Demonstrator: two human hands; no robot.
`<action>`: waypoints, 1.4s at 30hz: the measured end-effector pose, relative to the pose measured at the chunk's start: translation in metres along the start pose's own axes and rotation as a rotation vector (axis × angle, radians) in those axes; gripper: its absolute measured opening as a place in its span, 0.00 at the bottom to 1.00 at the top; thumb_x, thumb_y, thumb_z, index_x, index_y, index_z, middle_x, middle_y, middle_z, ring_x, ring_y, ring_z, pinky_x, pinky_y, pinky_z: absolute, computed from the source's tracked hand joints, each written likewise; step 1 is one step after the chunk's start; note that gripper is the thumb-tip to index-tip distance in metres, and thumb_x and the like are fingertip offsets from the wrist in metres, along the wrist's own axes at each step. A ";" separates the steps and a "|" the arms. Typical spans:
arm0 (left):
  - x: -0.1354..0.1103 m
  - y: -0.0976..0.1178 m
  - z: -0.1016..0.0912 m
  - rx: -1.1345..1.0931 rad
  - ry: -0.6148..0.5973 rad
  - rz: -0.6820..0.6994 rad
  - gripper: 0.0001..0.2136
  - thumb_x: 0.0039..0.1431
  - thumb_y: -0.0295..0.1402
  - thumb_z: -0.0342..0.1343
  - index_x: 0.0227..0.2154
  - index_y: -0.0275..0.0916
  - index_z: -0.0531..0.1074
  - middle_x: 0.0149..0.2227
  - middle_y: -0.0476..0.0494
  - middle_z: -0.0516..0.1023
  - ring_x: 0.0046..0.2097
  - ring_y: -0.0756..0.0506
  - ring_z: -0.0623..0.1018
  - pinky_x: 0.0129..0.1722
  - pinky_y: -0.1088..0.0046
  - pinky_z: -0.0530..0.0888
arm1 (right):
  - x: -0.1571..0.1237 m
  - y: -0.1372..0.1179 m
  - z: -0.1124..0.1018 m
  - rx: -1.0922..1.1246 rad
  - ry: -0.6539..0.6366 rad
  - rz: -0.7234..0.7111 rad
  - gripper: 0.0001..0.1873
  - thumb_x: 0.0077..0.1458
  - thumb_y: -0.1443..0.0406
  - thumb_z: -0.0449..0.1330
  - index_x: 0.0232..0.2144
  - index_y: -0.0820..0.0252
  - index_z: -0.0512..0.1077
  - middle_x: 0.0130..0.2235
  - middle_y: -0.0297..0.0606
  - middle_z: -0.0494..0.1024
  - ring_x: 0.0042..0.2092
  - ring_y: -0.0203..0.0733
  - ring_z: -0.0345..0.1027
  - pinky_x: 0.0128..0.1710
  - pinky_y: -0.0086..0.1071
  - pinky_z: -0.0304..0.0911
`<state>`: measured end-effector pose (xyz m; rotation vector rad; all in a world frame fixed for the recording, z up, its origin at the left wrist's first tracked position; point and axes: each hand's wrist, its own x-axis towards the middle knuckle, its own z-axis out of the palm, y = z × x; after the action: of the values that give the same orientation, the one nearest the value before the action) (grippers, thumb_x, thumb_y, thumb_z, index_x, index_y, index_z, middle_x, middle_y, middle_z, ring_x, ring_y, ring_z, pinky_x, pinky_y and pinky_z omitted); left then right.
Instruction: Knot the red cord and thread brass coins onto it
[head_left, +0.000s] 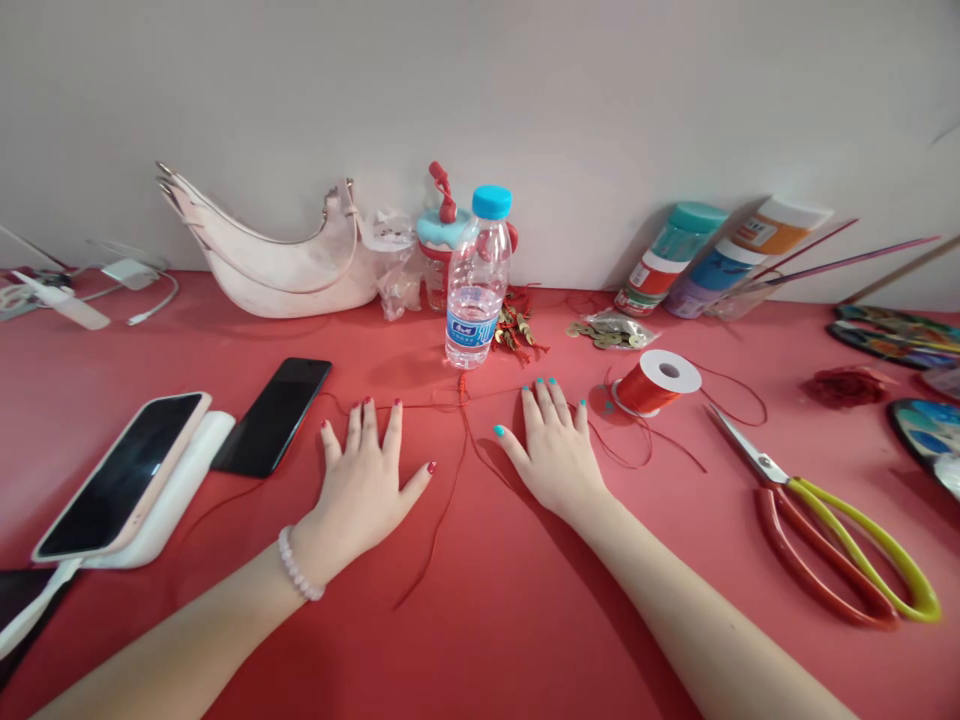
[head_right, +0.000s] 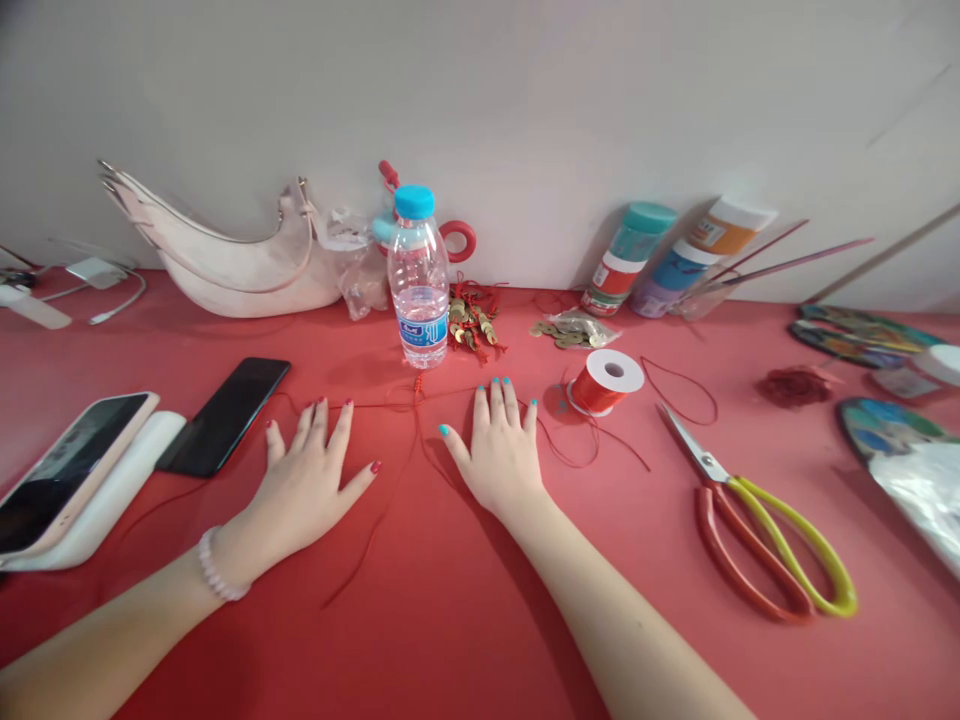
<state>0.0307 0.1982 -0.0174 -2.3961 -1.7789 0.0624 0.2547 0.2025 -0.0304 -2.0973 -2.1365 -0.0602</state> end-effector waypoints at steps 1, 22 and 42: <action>0.000 0.000 0.000 0.003 0.003 -0.007 0.37 0.57 0.50 0.41 0.61 0.25 0.48 0.61 0.17 0.51 0.61 0.25 0.53 0.53 0.36 0.49 | 0.000 0.000 0.000 0.007 0.013 0.010 0.37 0.60 0.48 0.37 0.58 0.72 0.57 0.62 0.56 0.54 0.64 0.57 0.39 0.58 0.57 0.40; 0.002 -0.003 0.004 -0.139 0.006 0.271 0.27 0.64 0.39 0.35 0.63 0.31 0.42 0.64 0.37 0.50 0.65 0.37 0.48 0.56 0.42 0.55 | 0.001 0.001 -0.003 0.057 -0.025 -0.133 0.30 0.61 0.54 0.39 0.62 0.61 0.49 0.63 0.43 0.55 0.65 0.50 0.38 0.59 0.55 0.41; 0.001 -0.002 0.002 -0.129 0.005 0.213 0.27 0.63 0.39 0.38 0.62 0.33 0.48 0.64 0.34 0.48 0.64 0.34 0.50 0.55 0.39 0.54 | -0.001 -0.004 -0.002 -0.072 0.033 0.046 0.34 0.60 0.52 0.41 0.59 0.73 0.55 0.62 0.54 0.52 0.64 0.60 0.37 0.56 0.62 0.40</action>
<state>0.0287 0.1999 -0.0192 -2.6659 -1.5637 -0.0352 0.2511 0.2012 -0.0282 -2.1688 -2.0964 -0.1676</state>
